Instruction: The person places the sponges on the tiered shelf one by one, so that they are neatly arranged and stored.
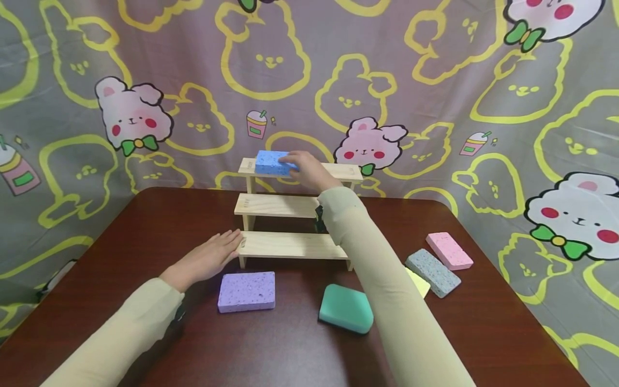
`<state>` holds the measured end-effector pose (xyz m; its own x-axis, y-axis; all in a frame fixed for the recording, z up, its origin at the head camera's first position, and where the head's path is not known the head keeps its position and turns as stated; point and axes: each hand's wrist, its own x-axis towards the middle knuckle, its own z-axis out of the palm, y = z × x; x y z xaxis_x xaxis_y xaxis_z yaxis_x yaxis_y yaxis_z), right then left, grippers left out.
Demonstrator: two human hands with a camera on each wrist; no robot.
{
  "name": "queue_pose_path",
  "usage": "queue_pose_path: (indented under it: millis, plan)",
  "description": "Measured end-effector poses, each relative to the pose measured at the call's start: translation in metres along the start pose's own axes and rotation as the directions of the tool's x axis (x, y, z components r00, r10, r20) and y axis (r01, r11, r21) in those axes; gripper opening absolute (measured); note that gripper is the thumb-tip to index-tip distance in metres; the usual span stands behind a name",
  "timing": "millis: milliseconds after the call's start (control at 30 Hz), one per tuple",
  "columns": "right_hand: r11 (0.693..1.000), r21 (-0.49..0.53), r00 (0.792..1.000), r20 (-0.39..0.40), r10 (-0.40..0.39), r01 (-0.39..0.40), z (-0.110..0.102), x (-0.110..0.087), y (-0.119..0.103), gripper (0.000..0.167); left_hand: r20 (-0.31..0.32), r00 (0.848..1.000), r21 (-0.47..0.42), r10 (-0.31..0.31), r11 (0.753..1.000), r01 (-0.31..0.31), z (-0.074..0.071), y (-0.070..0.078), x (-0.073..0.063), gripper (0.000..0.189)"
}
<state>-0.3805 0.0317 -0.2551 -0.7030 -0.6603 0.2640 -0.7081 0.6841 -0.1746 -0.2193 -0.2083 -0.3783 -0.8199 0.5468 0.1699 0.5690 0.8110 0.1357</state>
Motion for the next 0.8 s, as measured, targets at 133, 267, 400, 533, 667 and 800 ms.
queue_pose_path:
  millis: [133,267,400,533,667,800]
  plan:
    - [1.000,0.000,1.000,-0.005,0.008,-0.008,0.0011,0.0011,-0.0004,0.039,-0.004,1.000,0.002,0.006,1.000,-0.006,-0.0001,-0.0003,0.0003,0.043]
    - [1.000,0.007,1.000,-0.006,0.009,-0.009,0.0022,0.0011,-0.0013,0.040,-0.008,1.000,0.000,0.008,1.000,-0.008,0.0007,-0.0001,0.0000,0.043]
    - [1.000,0.008,1.000,-0.004,0.007,-0.007,0.0032,0.0008,-0.0029,0.041,-0.009,1.000,-0.003,0.005,1.000,-0.005,0.0011,0.0006,-0.0001,0.043]
    - [1.000,0.007,1.000,-0.004,0.006,-0.006,0.0030,-0.0002,-0.0048,0.041,-0.003,1.000,-0.005,-0.004,1.000,0.004,0.0011,0.0007,0.0002,0.044]
    - [1.000,-0.001,1.000,0.001,0.001,-0.001,0.0020,-0.0016,-0.0063,0.042,-0.002,1.000,-0.005,-0.010,1.000,0.010,0.0008,0.0012,-0.0001,0.044]
    - [1.000,0.001,1.000,0.025,0.012,-0.012,0.0004,-0.0032,-0.0069,0.042,0.000,1.000,-0.006,-0.010,1.000,0.010,0.0003,0.0017,-0.0001,0.044]
